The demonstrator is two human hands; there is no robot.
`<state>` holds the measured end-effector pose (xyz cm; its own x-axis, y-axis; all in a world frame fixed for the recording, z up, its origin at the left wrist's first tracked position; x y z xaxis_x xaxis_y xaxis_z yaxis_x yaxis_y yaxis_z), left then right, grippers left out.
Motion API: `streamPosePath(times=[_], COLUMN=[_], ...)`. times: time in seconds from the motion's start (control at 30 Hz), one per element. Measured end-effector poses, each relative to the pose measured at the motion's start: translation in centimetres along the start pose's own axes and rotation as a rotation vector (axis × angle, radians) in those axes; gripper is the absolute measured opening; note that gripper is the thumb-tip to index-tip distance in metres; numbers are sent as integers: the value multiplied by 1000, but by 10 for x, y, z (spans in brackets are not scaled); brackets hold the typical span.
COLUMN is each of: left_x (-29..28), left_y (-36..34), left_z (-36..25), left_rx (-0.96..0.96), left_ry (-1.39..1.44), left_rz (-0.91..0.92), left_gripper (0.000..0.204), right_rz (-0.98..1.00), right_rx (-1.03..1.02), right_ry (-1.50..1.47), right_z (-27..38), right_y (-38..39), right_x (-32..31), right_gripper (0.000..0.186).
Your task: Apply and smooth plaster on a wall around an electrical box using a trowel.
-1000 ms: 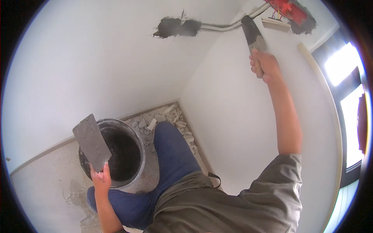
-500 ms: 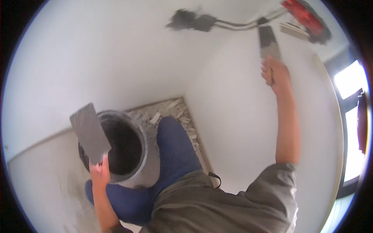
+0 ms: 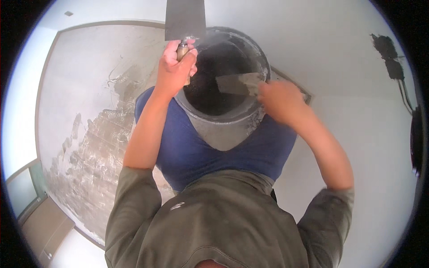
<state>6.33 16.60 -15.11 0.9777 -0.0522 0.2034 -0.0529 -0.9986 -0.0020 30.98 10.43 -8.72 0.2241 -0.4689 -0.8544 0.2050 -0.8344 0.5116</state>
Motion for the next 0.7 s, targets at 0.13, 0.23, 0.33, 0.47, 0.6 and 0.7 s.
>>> streamPosePath(times=[0.13,0.23,0.33,0.47,0.6,0.7], left_x=[3,2,4,0,2,2], left_y=[1,0,-2,-6,-9,-10], left_z=[0,-1,-3,1,2,3], left_rx=[40,59,82,89,84,84], left_ry=[-102,-197,-230,-207,-217,-180], left_rz=[-31,-37,-41,-15,-1,11], left_gripper=[26,25,26,29,27,26], right_rz=[54,176,270,294,277,276], right_rx=[-155,-65,-29,-172,-361,-354], right_ry=[362,371,275,256,347,229], right_z=[29,43,48,56,53,54], right_y=[-112,-155,-172,-163,-151,-145], right_x=[53,82,108,106,108,99], right_gripper=[16,19,23,28,26,24])
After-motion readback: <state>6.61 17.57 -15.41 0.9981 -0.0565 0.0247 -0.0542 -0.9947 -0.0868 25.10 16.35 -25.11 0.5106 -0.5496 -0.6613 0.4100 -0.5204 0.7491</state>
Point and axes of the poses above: each hand's wrist, its own y-axis away from the middle knuckle, its own x-axis out of the palm, z = x × y, the point moved 2 cm from there along -y, towards the middle knuckle, and after that the axes turned 5 degrees about x, right-handed, at the moved point
